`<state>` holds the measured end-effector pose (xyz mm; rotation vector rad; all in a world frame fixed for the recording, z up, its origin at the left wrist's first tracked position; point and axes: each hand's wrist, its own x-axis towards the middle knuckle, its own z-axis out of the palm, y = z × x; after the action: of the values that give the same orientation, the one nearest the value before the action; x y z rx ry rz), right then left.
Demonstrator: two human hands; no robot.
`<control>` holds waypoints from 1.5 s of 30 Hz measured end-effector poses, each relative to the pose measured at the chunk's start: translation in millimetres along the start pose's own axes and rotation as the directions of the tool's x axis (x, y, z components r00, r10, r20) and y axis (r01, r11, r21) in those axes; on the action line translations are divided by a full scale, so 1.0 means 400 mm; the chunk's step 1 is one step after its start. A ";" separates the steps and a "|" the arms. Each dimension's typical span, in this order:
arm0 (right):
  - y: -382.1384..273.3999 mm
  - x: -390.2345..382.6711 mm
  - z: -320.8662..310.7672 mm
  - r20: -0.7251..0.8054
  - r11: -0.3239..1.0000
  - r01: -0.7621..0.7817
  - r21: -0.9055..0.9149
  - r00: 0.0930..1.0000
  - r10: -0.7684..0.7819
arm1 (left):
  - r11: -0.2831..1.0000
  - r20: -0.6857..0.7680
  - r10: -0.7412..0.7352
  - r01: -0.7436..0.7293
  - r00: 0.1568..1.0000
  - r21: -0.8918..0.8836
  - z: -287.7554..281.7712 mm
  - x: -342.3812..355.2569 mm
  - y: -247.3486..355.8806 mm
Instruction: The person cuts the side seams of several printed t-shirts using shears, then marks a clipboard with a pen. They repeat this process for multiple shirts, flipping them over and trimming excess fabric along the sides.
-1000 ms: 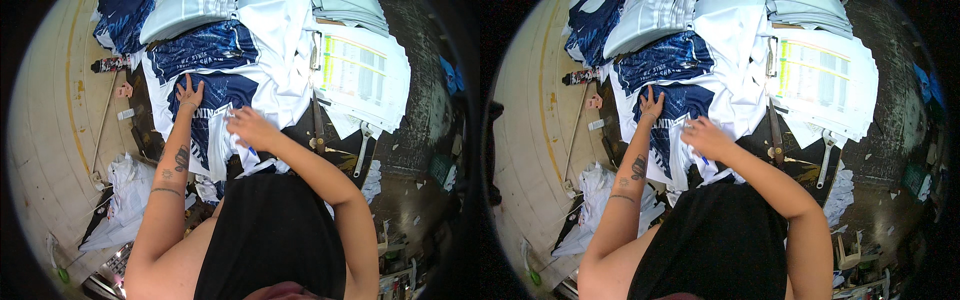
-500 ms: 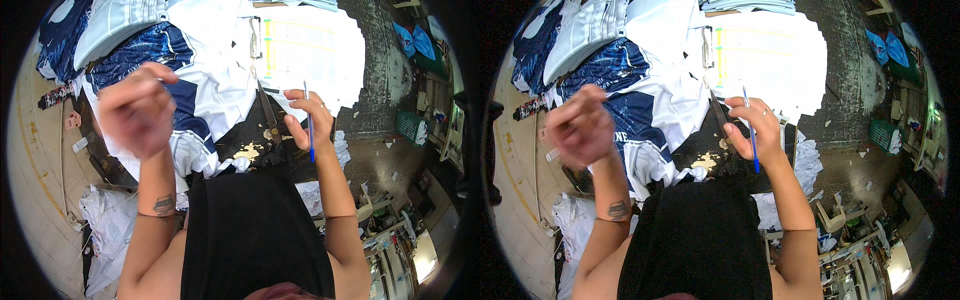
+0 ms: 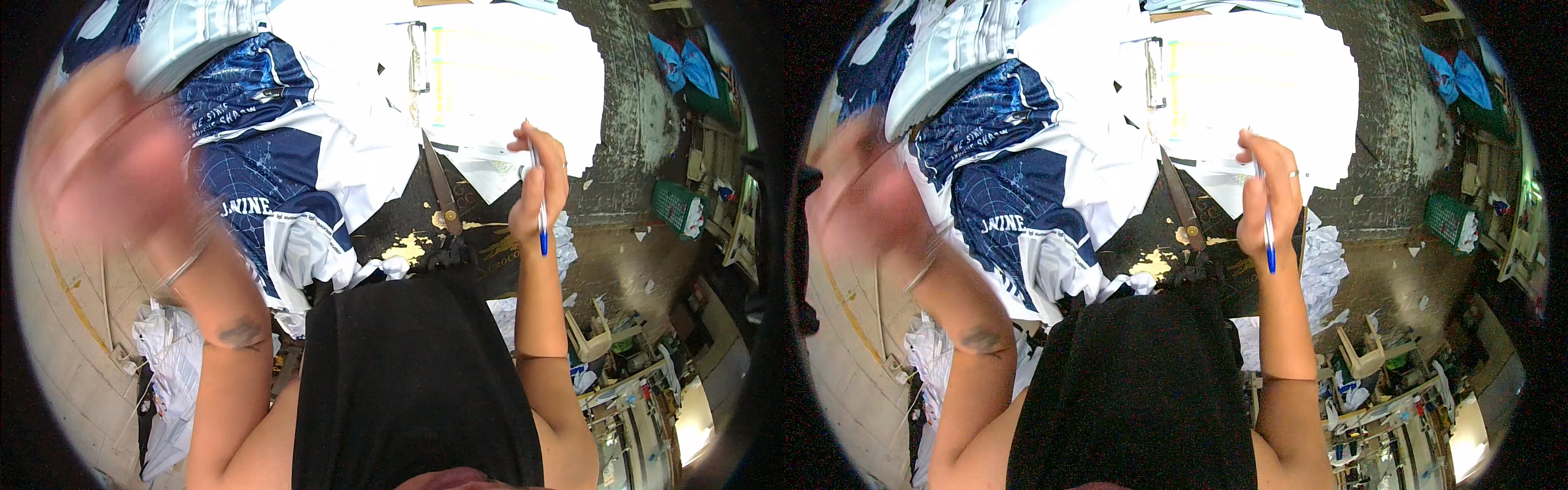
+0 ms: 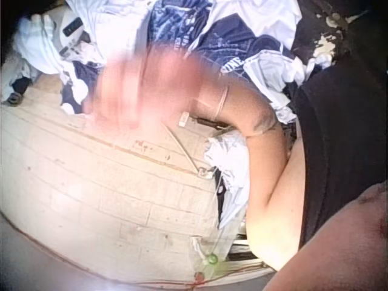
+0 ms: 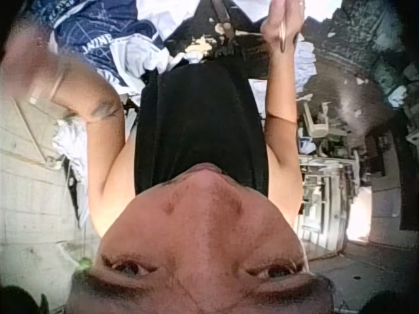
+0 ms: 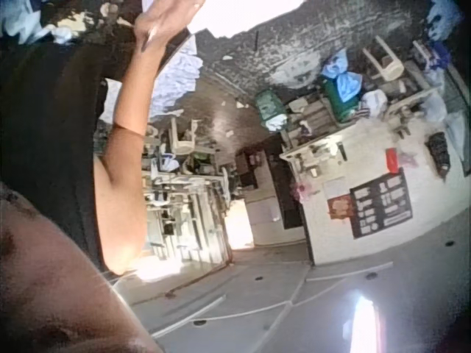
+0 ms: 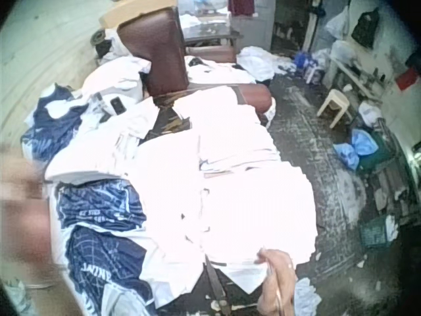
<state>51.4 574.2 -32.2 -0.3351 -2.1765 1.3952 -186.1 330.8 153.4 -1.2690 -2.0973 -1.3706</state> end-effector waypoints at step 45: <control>0.273 0.294 0.077 0.376 0.914 0.256 -0.315 0.918 -0.128 | 0.941 0.617 -0.112 -0.116 0.779 0.318 0.466 -0.413 -0.358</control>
<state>-71.4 654.0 -105.3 0.0117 -2.6788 0.9977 -177.9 388.3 -127.7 -1.7286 -2.6001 -0.5435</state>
